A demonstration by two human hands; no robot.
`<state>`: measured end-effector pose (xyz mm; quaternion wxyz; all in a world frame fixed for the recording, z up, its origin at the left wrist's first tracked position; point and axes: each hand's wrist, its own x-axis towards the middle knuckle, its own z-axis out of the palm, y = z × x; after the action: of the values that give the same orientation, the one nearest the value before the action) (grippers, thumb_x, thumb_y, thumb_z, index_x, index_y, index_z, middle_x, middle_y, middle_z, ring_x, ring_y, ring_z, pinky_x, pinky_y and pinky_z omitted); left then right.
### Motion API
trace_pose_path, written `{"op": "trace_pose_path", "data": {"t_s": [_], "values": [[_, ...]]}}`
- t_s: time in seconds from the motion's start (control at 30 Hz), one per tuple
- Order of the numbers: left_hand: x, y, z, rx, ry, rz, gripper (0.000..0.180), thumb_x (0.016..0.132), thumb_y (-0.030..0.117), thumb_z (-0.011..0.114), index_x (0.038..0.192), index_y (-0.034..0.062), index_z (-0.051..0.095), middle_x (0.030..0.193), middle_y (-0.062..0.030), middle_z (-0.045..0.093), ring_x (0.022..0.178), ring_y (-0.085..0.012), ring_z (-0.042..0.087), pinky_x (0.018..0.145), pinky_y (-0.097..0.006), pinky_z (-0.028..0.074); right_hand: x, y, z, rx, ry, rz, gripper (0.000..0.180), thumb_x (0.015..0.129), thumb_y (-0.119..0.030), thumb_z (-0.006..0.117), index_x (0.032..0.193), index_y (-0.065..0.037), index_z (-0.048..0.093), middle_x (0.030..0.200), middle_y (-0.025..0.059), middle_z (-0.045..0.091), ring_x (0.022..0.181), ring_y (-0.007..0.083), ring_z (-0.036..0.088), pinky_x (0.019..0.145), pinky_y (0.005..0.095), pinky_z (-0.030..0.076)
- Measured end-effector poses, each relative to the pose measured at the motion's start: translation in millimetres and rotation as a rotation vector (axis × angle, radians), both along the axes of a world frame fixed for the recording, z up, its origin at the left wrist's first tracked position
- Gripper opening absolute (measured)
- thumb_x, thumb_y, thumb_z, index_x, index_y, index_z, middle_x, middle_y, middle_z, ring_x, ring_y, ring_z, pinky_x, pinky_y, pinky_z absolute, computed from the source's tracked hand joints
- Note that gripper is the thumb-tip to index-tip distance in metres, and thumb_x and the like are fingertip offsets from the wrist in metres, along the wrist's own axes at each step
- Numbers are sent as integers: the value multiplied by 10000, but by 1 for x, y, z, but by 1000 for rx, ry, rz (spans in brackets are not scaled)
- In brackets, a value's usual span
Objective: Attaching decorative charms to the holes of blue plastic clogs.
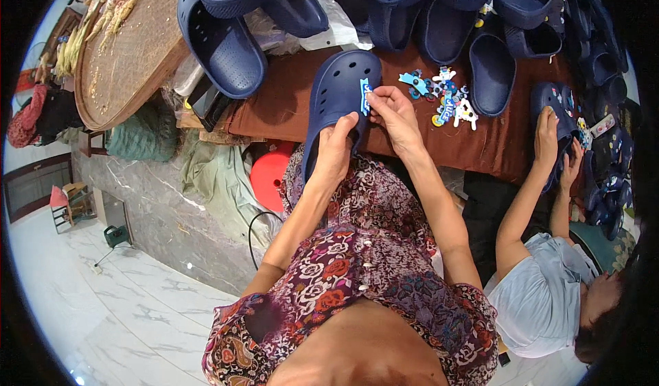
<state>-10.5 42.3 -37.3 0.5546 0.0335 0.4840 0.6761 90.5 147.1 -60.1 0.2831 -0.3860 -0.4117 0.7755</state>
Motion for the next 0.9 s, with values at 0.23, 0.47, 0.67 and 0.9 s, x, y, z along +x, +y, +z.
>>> {"op": "trace_pose_path", "data": {"t_s": [0.23,0.47,0.67,0.9], "values": [[4,-2,3,21,9,45,262,897,220,637,1017,-12,622,985,-31,624,883,-90,564,789,-248,442,22,-36,26,411,-27,-40,152,890,-92,671,1008,-46,588,844,-33,568,761,30,511,666,188,425],[1,-4,10,-2,137,-105,237,878,217,694,888,9,580,718,-19,583,587,-91,547,527,-228,443,21,-63,48,894,-262,134,323,734,-201,820,921,-25,624,810,62,533,646,160,536,594,296,463],[-4,-4,11,13,218,-105,297,873,176,702,1029,-50,591,910,-62,641,775,-113,606,695,-256,498,26,-59,43,756,-194,90,121,825,-85,717,850,-7,628,782,62,566,652,144,596,595,283,479],[-3,-7,8,49,253,-111,517,826,97,741,1234,-115,505,1181,-122,597,1051,-167,580,951,-291,440,86,-41,29,822,-673,43,130,854,-137,668,832,-28,600,771,87,590,676,193,630,620,302,514]]}}
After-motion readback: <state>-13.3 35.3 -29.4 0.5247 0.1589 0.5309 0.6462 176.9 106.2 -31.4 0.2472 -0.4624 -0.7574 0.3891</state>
